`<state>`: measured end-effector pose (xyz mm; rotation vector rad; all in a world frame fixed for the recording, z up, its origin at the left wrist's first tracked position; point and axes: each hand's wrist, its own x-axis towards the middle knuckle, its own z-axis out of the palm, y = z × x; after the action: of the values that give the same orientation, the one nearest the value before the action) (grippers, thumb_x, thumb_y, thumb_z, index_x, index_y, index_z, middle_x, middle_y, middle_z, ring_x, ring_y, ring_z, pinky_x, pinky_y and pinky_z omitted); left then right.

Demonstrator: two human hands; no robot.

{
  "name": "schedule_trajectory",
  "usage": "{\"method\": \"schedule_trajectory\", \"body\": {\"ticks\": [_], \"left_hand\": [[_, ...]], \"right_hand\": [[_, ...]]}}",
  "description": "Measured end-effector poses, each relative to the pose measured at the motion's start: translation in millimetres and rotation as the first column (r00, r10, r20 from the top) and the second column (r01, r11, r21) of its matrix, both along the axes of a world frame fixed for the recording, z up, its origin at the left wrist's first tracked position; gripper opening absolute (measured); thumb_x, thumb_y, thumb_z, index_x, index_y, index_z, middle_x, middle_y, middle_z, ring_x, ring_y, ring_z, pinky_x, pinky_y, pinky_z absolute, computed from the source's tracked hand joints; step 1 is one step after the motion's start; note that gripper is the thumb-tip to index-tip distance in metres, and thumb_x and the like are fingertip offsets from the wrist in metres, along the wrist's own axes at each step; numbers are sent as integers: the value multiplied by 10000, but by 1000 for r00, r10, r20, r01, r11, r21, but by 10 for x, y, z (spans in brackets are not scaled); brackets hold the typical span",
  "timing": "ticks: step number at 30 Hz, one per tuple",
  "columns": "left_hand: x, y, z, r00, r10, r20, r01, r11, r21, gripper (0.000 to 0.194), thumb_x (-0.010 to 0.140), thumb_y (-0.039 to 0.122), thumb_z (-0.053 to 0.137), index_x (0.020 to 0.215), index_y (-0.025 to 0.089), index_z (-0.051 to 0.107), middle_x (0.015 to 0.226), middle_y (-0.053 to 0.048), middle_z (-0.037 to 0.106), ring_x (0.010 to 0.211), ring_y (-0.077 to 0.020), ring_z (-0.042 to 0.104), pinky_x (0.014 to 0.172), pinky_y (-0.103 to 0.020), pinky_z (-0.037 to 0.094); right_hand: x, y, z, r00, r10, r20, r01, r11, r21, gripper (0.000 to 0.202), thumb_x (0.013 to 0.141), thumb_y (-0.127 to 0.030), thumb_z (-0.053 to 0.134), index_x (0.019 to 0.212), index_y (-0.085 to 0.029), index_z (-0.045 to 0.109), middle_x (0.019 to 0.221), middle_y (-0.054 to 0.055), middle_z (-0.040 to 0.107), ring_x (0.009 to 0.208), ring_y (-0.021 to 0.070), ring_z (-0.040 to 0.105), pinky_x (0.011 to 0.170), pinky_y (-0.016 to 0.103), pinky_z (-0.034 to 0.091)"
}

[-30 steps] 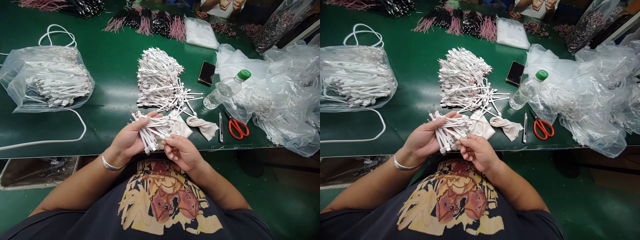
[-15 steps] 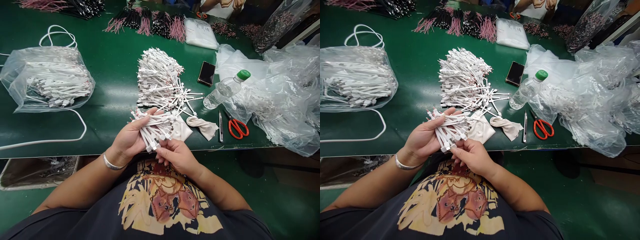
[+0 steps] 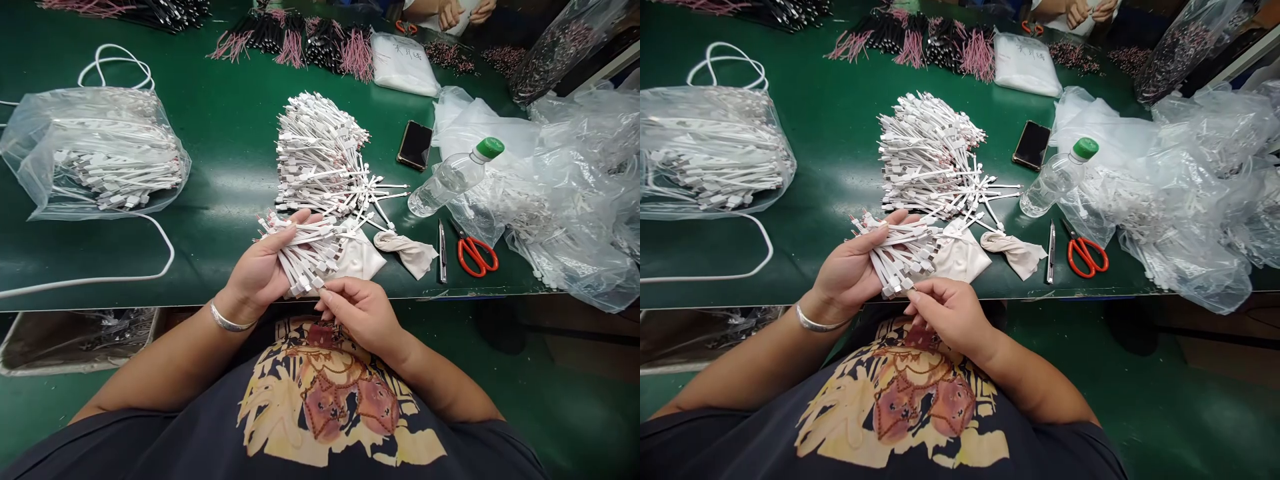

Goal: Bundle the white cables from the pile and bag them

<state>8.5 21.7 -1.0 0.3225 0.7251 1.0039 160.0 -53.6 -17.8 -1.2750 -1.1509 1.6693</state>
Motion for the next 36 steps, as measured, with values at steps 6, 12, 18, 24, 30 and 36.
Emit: {"method": "schedule_trajectory", "body": {"ticks": [6,12,18,24,30,36], "left_hand": [[-6,4,-15,1000,-6,2,6,1000,20,347,868,167,496,1208,156,563,1307,-74,570,1165,-243,555,1043,-449,412],[-9,3,-9,1000,-6,5,6,1000,10,337,865,166,499,1194,156,570,1295,-71,579,1117,-233,585,1034,-453,418],[-1,1,15,1000,-10,19,11,1000,-28,311,861,153,494,1157,151,591,1199,-61,635,1020,-202,626,1051,-438,396],[9,2,23,1000,-15,28,16,999,-33,277,861,147,491,1109,149,616,1145,-52,659,998,-191,631,1054,-433,391],[15,-8,32,999,-32,15,33,999,-34,278,872,145,473,1110,153,616,1179,-50,642,991,-183,629,1040,-427,407],[8,-18,61,997,-80,15,79,997,16,303,869,147,467,1140,172,600,1246,-55,601,980,-208,637,988,-456,452]], "right_hand": [[31,-3,30,946,-76,314,-76,893,445,152,857,-241,544,821,-166,671,708,35,661,623,128,584,618,254,468],[16,24,23,996,-10,85,-2,989,148,176,832,-307,592,765,-157,655,681,22,657,567,98,584,528,206,456],[41,137,-62,886,-87,-456,-104,920,-378,184,737,-311,687,789,-135,669,578,-14,630,425,52,550,337,113,317],[46,165,-113,814,-155,-560,-120,898,-424,174,711,-270,701,780,-113,678,553,-19,609,414,38,530,325,99,291],[-7,113,-111,917,-217,-334,143,962,-231,176,775,-326,667,773,-153,640,591,-21,621,454,46,532,382,120,360],[-36,100,-139,944,-279,-174,283,959,-1,213,821,-378,617,770,-172,606,661,-13,625,515,61,540,420,147,411]]}}
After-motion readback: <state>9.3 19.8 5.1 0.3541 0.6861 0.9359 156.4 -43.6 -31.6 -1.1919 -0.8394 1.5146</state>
